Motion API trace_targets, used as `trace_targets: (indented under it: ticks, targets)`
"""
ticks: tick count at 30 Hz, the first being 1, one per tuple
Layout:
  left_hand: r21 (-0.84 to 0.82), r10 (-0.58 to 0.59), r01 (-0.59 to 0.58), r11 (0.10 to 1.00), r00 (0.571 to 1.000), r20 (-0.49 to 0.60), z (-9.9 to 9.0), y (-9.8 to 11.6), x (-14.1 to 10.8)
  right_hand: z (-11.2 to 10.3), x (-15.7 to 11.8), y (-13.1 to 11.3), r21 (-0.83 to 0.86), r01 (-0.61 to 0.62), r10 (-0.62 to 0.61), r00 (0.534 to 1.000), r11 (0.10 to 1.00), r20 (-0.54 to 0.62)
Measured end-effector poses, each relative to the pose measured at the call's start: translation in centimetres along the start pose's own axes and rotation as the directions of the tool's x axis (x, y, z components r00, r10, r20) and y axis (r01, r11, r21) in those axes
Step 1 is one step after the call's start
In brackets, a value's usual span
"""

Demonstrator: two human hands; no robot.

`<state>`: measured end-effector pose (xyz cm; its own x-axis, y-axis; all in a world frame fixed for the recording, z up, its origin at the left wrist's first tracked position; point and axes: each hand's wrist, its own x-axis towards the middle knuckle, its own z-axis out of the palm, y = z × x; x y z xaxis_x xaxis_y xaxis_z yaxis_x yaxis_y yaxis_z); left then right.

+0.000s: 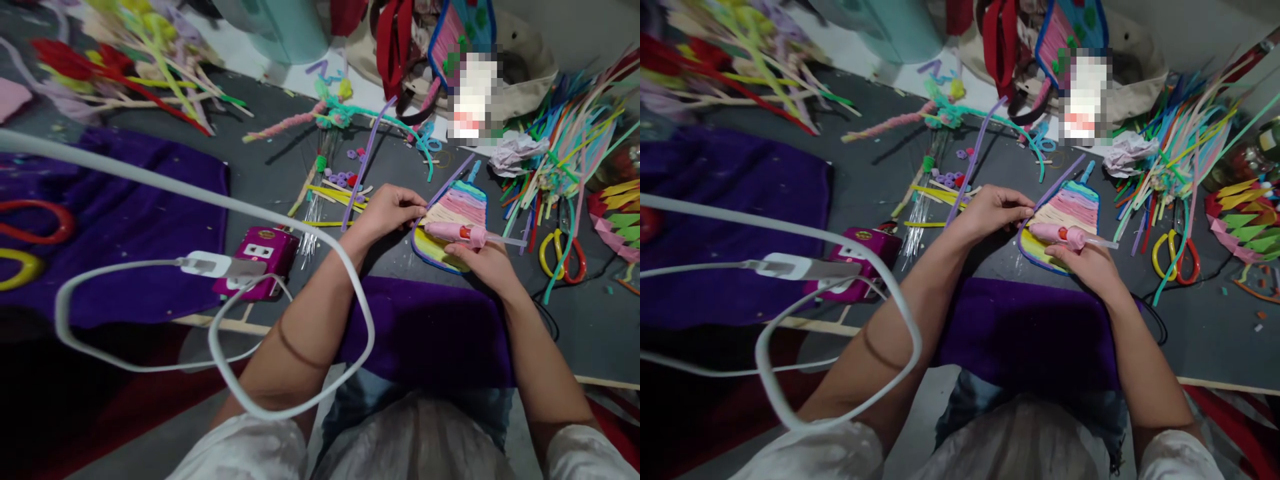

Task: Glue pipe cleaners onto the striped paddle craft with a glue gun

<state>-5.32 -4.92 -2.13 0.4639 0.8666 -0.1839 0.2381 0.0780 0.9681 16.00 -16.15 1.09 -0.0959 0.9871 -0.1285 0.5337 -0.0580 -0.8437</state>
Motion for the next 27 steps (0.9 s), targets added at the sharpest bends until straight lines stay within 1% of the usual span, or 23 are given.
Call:
trace_targets:
  ticks: [6,11,15,20,27]
  targets:
    - [-0.03,-0.042,0.041,0.999,0.999,-0.024,0.31,0.41,-0.11,0.13,-0.1,-0.46,-0.051,-0.108,0.106,0.994,0.993,-0.028]
    - [-0.064,-0.073,0.072,0.995,0.997,-0.021,0.29,0.75,-0.25,0.12,-0.16,-0.46,0.004,-0.08,0.08,0.996,0.997,0.024]
    - [-0.071,-0.083,0.082,0.994,0.996,-0.013,0.18,0.95,-0.4,0.16,-0.25,-0.34,0.009,-0.073,0.073,0.997,0.997,0.021]
    - [-0.056,-0.101,0.099,0.993,0.995,-0.024,0.18,0.93,-0.5,0.43,-0.34,-0.01,-0.008,-0.1,0.1,0.995,0.995,0.002]
    - [-0.056,-0.108,0.107,0.993,0.994,-0.015,0.03,0.72,-0.49,0.48,-0.22,-0.34,-0.013,-0.087,0.087,0.996,0.996,0.026]
